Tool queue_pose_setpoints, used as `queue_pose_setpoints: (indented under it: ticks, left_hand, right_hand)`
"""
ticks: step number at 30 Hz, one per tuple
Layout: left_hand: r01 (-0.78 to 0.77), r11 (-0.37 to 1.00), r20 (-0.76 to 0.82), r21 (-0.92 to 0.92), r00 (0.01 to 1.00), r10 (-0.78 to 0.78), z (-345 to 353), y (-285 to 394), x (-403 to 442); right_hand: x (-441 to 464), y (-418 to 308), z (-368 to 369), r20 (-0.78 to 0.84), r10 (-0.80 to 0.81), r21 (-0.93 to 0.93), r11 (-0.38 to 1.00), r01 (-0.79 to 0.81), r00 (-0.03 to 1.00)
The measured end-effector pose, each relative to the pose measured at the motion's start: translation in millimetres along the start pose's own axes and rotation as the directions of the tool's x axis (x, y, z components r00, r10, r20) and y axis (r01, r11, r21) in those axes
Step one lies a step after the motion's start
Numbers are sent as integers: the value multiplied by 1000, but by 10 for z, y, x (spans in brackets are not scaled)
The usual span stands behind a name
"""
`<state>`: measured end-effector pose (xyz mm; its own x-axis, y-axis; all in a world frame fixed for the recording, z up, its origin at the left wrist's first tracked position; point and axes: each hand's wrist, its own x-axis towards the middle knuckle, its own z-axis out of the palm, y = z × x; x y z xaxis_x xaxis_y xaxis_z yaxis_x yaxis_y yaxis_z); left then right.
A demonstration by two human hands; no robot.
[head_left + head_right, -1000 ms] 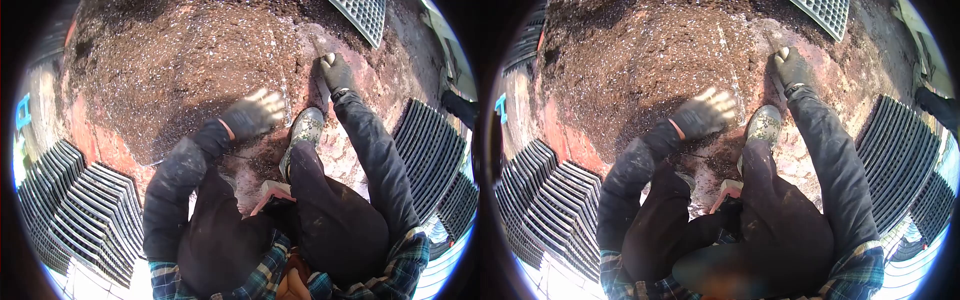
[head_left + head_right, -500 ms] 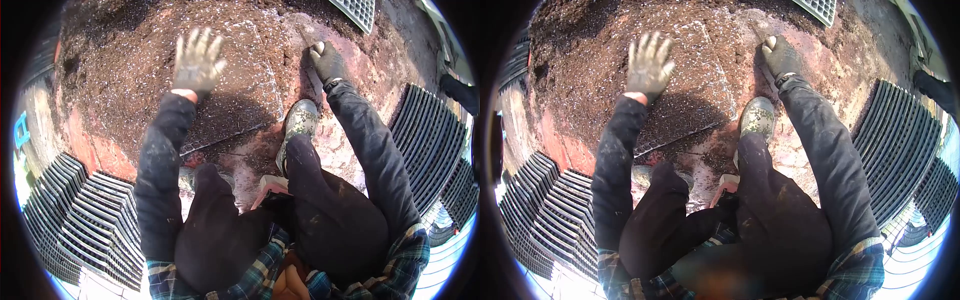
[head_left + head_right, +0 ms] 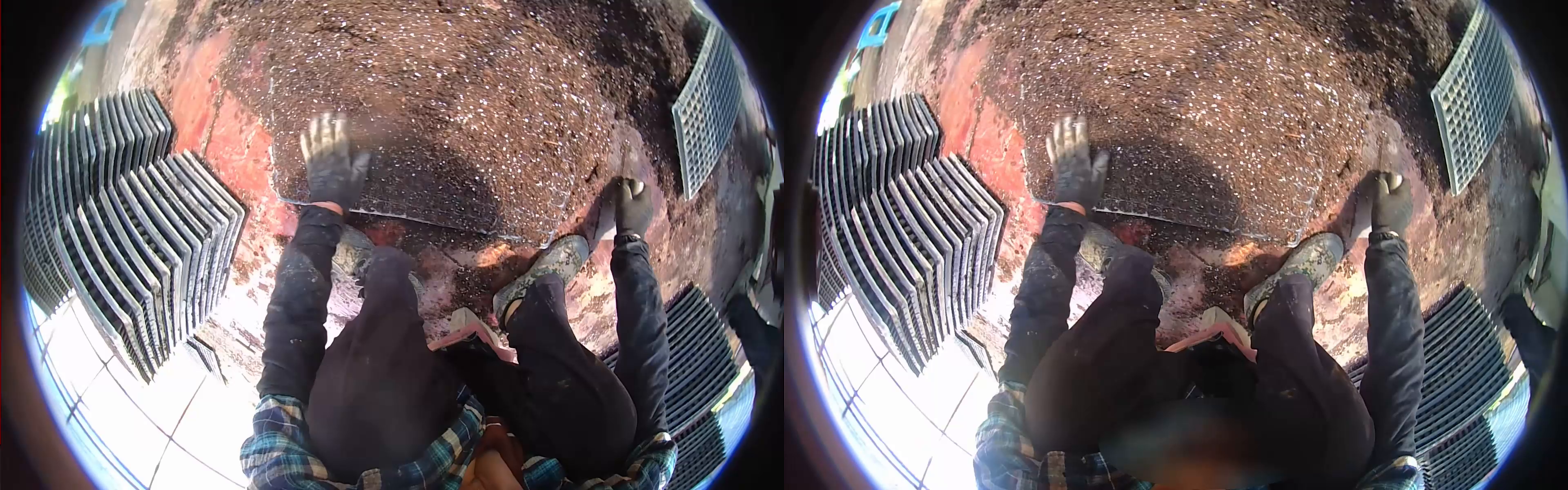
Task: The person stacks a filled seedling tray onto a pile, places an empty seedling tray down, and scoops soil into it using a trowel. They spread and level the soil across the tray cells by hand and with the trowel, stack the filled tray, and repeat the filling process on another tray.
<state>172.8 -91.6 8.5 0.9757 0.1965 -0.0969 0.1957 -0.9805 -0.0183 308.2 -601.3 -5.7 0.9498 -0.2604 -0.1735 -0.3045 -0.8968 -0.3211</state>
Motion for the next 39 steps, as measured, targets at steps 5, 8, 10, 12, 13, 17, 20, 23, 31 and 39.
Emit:
queue_pose_setpoints:
  ticks: [5, 8, 10, 12, 13, 17, 20, 23, 31, 39]
  left_hand:
    - [6, 1000, -84, -3, 996, -7, 50, -715, 396]
    - [149, 983, -150, -103, 975, -164, 263, -1069, 838]
    - [205, 969, -129, -141, 966, -223, 232, -1100, 1093]
    - [303, 935, -74, -186, 944, -321, 183, -1059, 1257]
    - [309, 933, -73, -187, 942, -327, 172, -1031, 1263]
    - [199, 969, -133, -146, 967, -219, 132, -919, 1011]
    - [99, 989, -189, -108, 975, -118, 156, -859, 639]
    - [91, 990, -99, -109, 990, -101, 48, -763, 334]
    - [398, 639, -183, -658, 739, -649, 127, -855, -618]
    - [602, 6, 358, -799, 484, -798, 36, -1011, -915]
  right_hand:
    - [8, 27, 9, -15, -40, -24, 999, 40, 999]
    - [25, 44, 14, -15, -45, -29, 999, 45, 999]
    - [20, 32, 30, -45, -52, -11, 999, 51, 998]
    - [36, 74, 59, -70, -47, -3, 999, 47, 996]
    - [49, 110, 70, -69, -53, -4, 999, 53, 996]
    - [40, 42, 45, -73, -66, 0, 998, 66, 995]
    - [35, 69, 55, -67, -74, 67, 995, 79, 995]
    - [37, 116, 43, 21, -33, 76, 997, 31, 999]
    - [-41, 185, -47, 135, -46, 469, 883, -23, 990]
    - [-29, -1146, -612, 705, -347, 651, -28, -758, 618]
